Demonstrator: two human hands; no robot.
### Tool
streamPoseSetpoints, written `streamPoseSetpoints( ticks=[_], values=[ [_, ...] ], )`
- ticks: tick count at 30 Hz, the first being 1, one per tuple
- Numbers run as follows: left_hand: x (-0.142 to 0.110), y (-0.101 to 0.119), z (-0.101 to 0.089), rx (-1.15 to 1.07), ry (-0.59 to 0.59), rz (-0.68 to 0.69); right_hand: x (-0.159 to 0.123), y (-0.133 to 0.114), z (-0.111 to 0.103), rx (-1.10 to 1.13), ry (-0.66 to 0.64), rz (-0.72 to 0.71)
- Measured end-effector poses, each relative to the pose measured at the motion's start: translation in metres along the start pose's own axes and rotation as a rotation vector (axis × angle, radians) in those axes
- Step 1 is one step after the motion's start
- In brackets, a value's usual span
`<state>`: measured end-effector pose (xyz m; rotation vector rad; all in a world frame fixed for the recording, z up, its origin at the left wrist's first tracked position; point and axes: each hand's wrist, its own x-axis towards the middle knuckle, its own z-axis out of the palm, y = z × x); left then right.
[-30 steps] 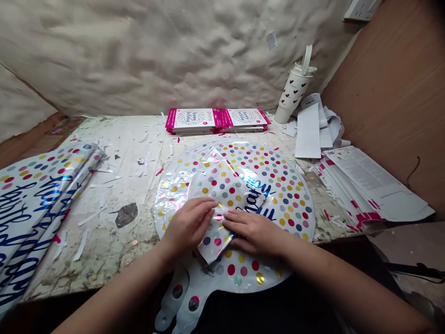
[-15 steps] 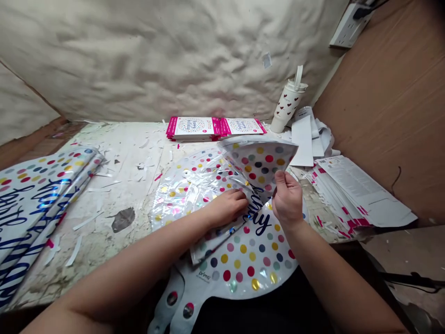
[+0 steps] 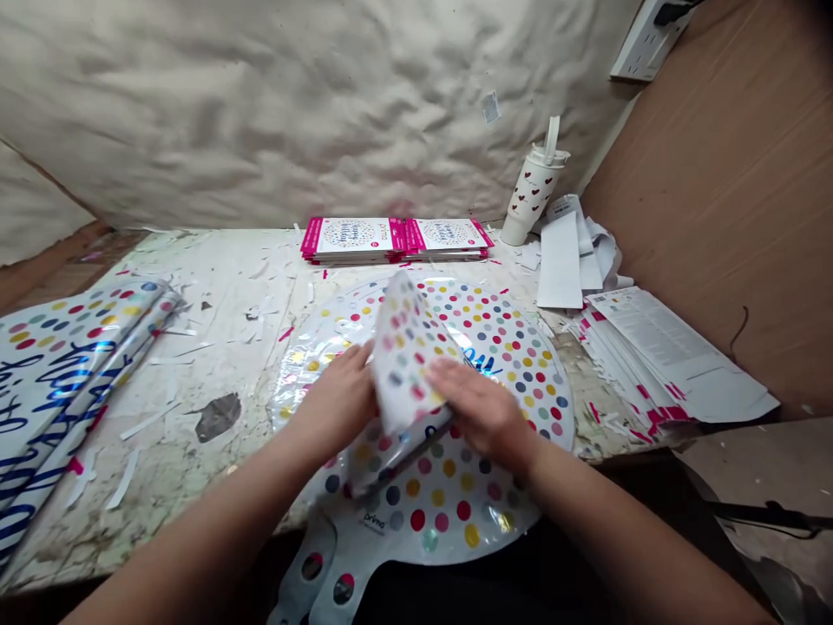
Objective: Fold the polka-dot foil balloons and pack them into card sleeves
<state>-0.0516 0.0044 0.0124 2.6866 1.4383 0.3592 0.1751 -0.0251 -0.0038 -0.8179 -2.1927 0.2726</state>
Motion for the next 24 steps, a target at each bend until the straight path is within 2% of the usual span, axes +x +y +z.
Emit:
streamPoseSetpoints(
  ticks=[1, 2, 4, 5, 6, 8, 11, 13, 19, 22, 24],
  values=[
    [-0.020, -0.005, -0.007, 0.034, -0.021, -0.020, -0.003, -0.005, 0.007, -0.041, -0.133, -0.066],
    [-0.038, -0.009, -0.013, 0.094, 0.036, -0.109, -0.006, -0.010, 0.015, -0.080, -0.245, -0.098],
    [-0.069, -0.013, -0.019, 0.174, 0.129, -0.239, -0.010, -0.015, 0.027, -0.123, -0.388, -0.084],
    [-0.081, -0.013, -0.020, 0.178, 0.194, -0.261, -0.012, -0.016, 0.032, -0.123, -0.429, -0.056],
    [-0.090, -0.011, -0.020, 0.150, 0.243, -0.233, -0.013, -0.016, 0.034, -0.112, -0.451, -0.027],
    [-0.102, -0.003, -0.016, 0.042, 0.290, -0.071, -0.014, -0.014, 0.036, -0.077, -0.460, 0.029],
    [-0.105, 0.014, -0.008, -0.072, 0.220, 0.197, -0.012, -0.013, 0.034, -0.044, -0.455, 0.089],
    [-0.101, 0.022, -0.003, -0.055, 0.177, 0.270, -0.011, -0.013, 0.033, -0.031, -0.463, 0.107],
    [-0.093, 0.024, 0.007, 0.031, 0.207, 0.349, -0.009, -0.013, 0.026, 0.142, -0.486, 0.136],
    [-0.092, 0.032, 0.000, -0.042, 0.251, 0.292, -0.017, -0.011, 0.024, 0.179, -0.456, 0.067],
    [-0.088, 0.043, -0.009, -0.130, 0.219, 0.249, -0.025, -0.007, 0.024, 0.114, -0.374, 0.061]
  ],
)
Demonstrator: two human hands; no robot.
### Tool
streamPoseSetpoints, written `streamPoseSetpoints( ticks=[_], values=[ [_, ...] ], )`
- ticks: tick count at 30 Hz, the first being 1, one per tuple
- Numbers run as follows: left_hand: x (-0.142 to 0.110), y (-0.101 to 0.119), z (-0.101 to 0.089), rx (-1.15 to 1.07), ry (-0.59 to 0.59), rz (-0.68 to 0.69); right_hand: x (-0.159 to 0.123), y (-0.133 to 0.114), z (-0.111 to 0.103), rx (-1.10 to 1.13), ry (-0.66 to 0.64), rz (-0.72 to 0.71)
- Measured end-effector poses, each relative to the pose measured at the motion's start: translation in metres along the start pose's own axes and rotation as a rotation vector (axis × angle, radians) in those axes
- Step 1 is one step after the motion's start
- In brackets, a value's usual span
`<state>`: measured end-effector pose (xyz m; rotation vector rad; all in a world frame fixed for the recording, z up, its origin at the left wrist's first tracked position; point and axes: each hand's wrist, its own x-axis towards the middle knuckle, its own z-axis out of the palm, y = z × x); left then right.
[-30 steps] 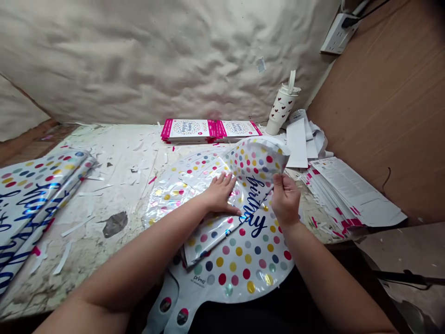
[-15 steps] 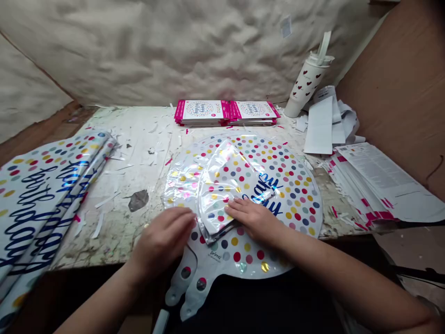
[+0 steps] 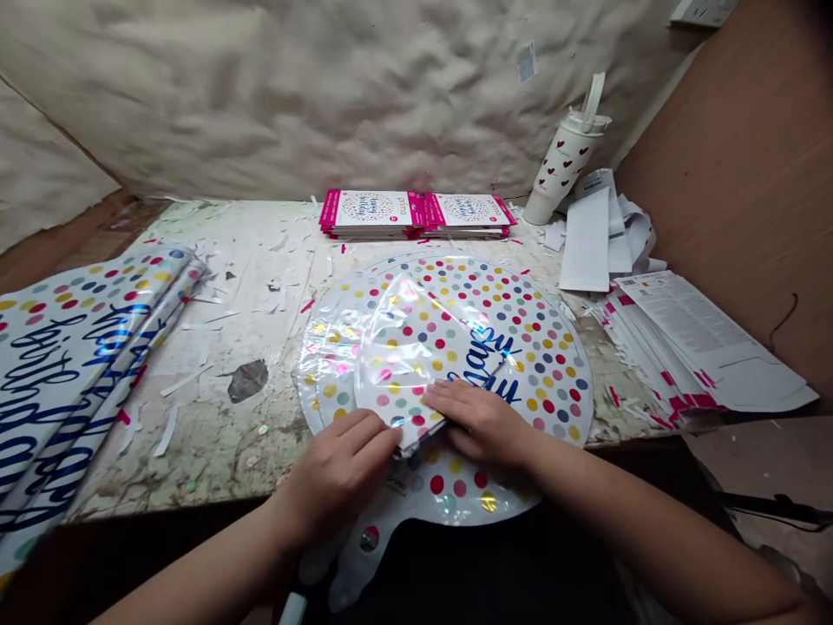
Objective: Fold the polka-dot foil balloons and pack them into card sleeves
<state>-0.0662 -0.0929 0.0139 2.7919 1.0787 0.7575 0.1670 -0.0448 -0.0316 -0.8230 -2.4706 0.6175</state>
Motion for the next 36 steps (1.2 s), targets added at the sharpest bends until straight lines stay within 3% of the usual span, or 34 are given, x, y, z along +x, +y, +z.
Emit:
streamPoseSetpoints(
  ticks=[2, 5, 8, 11, 15, 17, 19, 23, 25, 27, 29, 30, 32, 34, 36],
  values=[
    [0.016, 0.006, -0.005, -0.184, -0.140, 0.039, -0.006, 0.007, 0.001, -0.064, 0.074, 0.021],
    [0.054, -0.005, 0.003, -0.417, -0.370, 0.146, -0.010, 0.020, -0.005, -0.061, 0.047, -0.035],
    [0.095, -0.037, 0.034, -0.230, -0.397, 0.134, -0.012, 0.031, -0.013, -0.017, -0.019, -0.160],
    [0.117, -0.059, 0.068, -0.070, -0.530, 0.146, -0.021, 0.035, -0.019, -0.026, 0.002, -0.209],
    [0.119, -0.054, 0.087, -0.017, -0.514, 0.099, -0.039, 0.029, -0.029, 0.016, -0.040, -0.167],
    [0.116, -0.048, 0.086, -0.010, -0.505, 0.068, -0.041, 0.027, -0.038, 0.083, -0.105, -0.047],
    [0.108, -0.050, 0.080, -0.011, -0.548, 0.031, -0.035, 0.027, -0.047, 0.153, -0.130, 0.190],
    [0.057, -0.080, 0.050, 0.015, -0.638, -0.051, -0.006, 0.036, -0.058, 0.337, -0.098, 0.730],
    [0.023, -0.096, 0.027, 0.107, -0.613, -0.177, 0.009, 0.040, -0.059, 0.482, -0.125, 0.950],
    [-0.002, -0.101, 0.005, 0.221, -0.546, -0.386, 0.021, 0.041, -0.057, 0.596, -0.154, 1.118],
    [-0.011, -0.086, -0.007, 0.298, -0.395, -0.511, 0.029, 0.041, -0.054, 0.635, -0.158, 1.195],
    [-0.010, -0.073, -0.008, 0.314, -0.294, -0.502, 0.031, 0.041, -0.054, 0.629, -0.155, 1.202],
    [-0.001, -0.041, 0.000, 0.259, -0.190, -0.278, 0.034, 0.042, -0.054, 0.595, -0.154, 1.206],
    [0.009, -0.012, 0.017, 0.203, -0.253, -0.106, 0.035, 0.041, -0.058, 0.530, -0.156, 1.203],
    [0.014, 0.004, 0.035, 0.176, -0.348, -0.116, 0.034, 0.036, -0.061, 0.443, -0.148, 1.195]
  ],
)
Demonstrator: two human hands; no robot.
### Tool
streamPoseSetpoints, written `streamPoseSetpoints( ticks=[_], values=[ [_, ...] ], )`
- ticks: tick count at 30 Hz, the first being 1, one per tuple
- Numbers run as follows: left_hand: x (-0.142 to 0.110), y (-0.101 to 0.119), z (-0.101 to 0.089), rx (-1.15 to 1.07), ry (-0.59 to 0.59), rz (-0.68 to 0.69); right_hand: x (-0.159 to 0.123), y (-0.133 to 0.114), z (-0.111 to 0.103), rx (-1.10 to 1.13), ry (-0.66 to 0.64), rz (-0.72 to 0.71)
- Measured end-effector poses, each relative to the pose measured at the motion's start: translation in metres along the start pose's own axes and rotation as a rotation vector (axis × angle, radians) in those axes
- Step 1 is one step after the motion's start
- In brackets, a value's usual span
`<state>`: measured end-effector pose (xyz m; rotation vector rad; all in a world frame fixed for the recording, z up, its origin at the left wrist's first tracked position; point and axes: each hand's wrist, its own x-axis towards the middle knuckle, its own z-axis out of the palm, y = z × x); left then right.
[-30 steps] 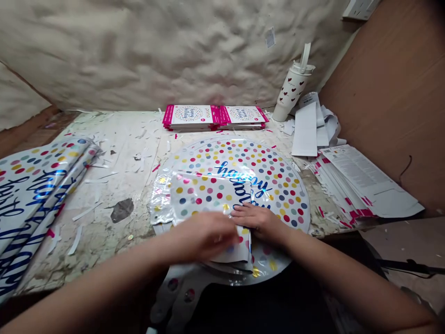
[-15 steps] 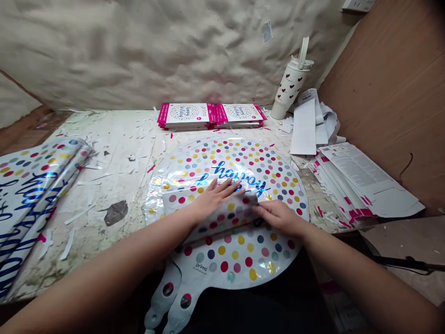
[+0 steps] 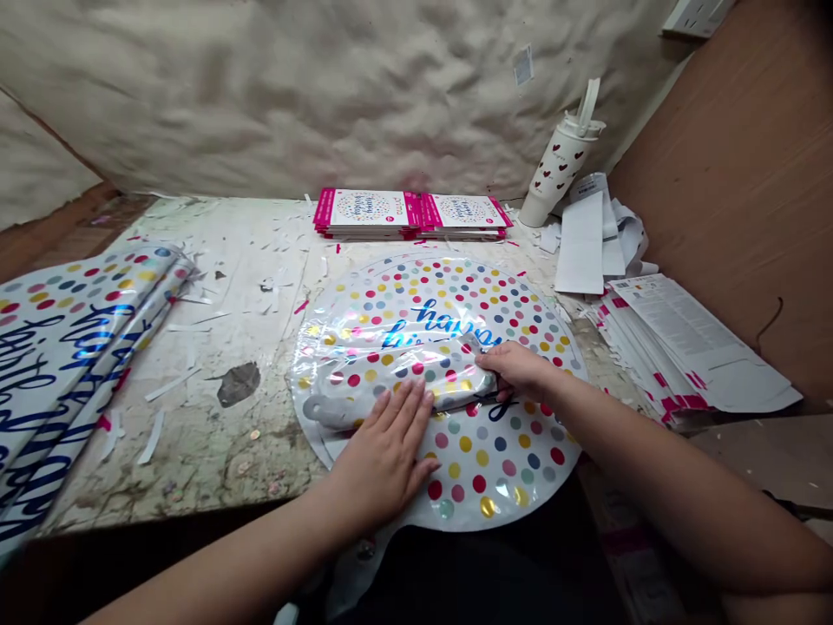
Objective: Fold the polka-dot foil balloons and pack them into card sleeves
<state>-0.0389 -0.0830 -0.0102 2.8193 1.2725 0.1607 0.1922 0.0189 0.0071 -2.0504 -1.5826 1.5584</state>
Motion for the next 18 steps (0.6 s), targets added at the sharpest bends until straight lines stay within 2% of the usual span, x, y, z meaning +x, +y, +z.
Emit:
streamPoseSetpoints(
  ticks=[2, 3, 5, 7, 8, 10, 12, 13, 15, 18],
  values=[
    [0.002, 0.005, 0.012, -0.028, -0.084, -0.040, -0.012, 0.000, 0.006, -0.105, 0.151, -0.105],
    [0.001, 0.004, 0.016, -0.041, -0.106, -0.050, -0.019, 0.002, 0.012, -0.200, 0.252, -0.242],
    [-0.002, 0.000, 0.020, -0.058, -0.110, -0.044, -0.032, 0.009, 0.031, -0.484, 0.375, -0.661],
    [-0.005, -0.004, 0.021, -0.064, -0.093, -0.035, -0.038, 0.022, 0.049, -0.790, 0.356, -1.035],
    [-0.007, -0.006, 0.021, -0.064, -0.090, -0.033, -0.038, 0.030, 0.055, -0.900, 0.323, -1.107],
    [-0.008, -0.007, 0.019, -0.064, -0.098, -0.031, -0.033, 0.044, 0.058, -1.041, 0.368, -1.060],
    [-0.008, -0.007, 0.018, -0.066, -0.116, -0.029, -0.027, 0.053, 0.051, -1.113, 0.483, -0.975],
    [-0.007, -0.006, 0.016, -0.069, -0.128, -0.029, -0.025, 0.055, 0.046, -1.135, 0.530, -0.982],
    [-0.003, -0.005, 0.013, -0.075, -0.153, -0.041, -0.029, 0.053, 0.039, -1.146, 0.610, -1.085],
    [0.009, -0.002, 0.006, -0.065, -0.167, -0.133, -0.051, 0.042, 0.042, -1.069, 0.674, -1.281]
  ],
)
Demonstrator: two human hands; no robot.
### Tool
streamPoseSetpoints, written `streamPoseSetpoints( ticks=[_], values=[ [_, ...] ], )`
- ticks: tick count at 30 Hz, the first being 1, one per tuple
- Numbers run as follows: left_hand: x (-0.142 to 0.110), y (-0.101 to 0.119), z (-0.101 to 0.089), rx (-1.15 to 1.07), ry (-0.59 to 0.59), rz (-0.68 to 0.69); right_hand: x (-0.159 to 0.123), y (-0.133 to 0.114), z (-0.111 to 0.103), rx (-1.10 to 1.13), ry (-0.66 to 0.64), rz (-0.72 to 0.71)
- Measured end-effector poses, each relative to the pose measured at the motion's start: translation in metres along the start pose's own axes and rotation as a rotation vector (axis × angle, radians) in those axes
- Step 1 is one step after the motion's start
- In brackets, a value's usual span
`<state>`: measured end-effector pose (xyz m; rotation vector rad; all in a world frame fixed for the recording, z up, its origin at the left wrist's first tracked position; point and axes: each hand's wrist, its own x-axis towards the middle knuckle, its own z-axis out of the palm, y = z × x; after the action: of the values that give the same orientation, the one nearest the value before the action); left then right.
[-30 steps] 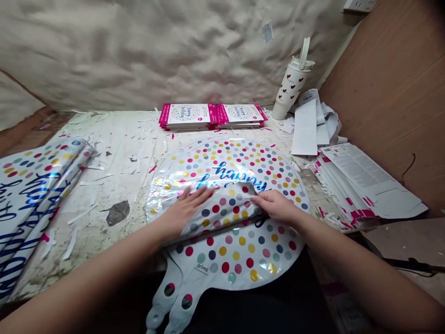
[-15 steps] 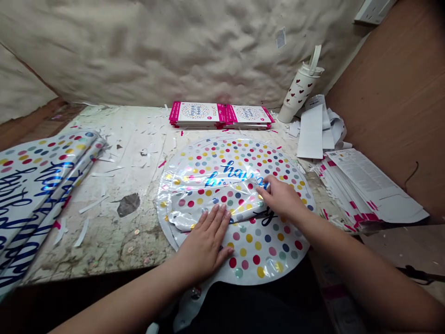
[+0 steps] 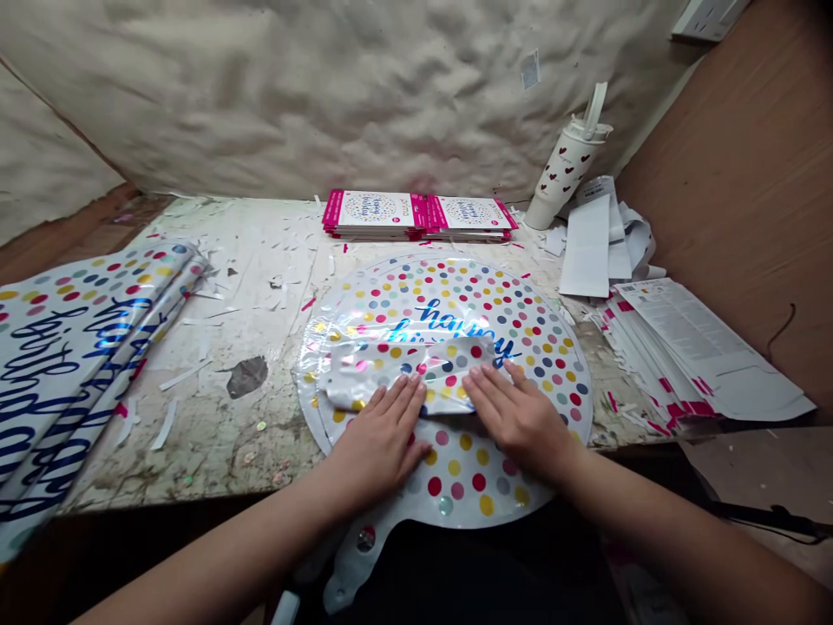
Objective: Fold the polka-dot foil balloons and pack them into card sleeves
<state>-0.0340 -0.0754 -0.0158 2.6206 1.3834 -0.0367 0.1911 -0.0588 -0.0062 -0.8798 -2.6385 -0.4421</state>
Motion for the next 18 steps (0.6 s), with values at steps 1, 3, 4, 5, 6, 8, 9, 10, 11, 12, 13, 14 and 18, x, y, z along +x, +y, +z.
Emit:
streamPoseSetpoints(
  ticks=[1, 3, 4, 5, 6, 8, 9, 10, 11, 12, 13, 14, 18],
  values=[
    [0.004, 0.001, -0.003, 0.004, -0.003, -0.046, 0.001, -0.007, -0.007, 0.048, 0.027, -0.032],
    [0.011, 0.001, -0.009, -0.005, -0.004, -0.109, -0.003, -0.017, -0.016, 0.190, 0.032, -0.079],
    [0.013, -0.001, -0.011, -0.026, -0.001, -0.109, -0.007, -0.018, -0.017, 0.261, 0.036, -0.044],
    [0.014, -0.004, -0.012, -0.057, 0.005, -0.082, -0.012, -0.016, -0.015, 0.326, 0.036, 0.050],
    [0.013, -0.008, -0.012, -0.092, 0.012, -0.038, -0.018, -0.011, -0.011, 0.381, 0.033, 0.202],
    [0.011, -0.017, -0.012, -0.144, 0.010, 0.073, -0.028, 0.002, 0.001, 0.472, -0.005, 0.542],
    [0.009, -0.021, -0.011, -0.156, -0.001, 0.127, -0.031, 0.008, 0.008, 0.514, -0.042, 0.650],
    [0.008, -0.025, -0.010, -0.161, -0.014, 0.176, -0.032, 0.014, 0.014, 0.552, -0.076, 0.686],
    [0.007, -0.028, -0.009, -0.163, -0.024, 0.221, -0.030, 0.018, 0.019, 0.580, -0.085, 0.646],
    [0.007, -0.030, -0.009, -0.163, -0.034, 0.264, -0.027, 0.021, 0.022, 0.595, -0.068, 0.552],
    [0.008, -0.032, -0.009, -0.165, -0.043, 0.306, -0.022, 0.023, 0.024, 0.596, -0.040, 0.429],
    [0.009, -0.034, -0.010, -0.167, -0.053, 0.344, -0.016, 0.024, 0.024, 0.588, -0.018, 0.297],
    [0.006, -0.038, -0.010, -0.160, -0.083, 0.442, 0.002, 0.024, 0.020, 0.621, -0.165, -0.159]
  ],
)
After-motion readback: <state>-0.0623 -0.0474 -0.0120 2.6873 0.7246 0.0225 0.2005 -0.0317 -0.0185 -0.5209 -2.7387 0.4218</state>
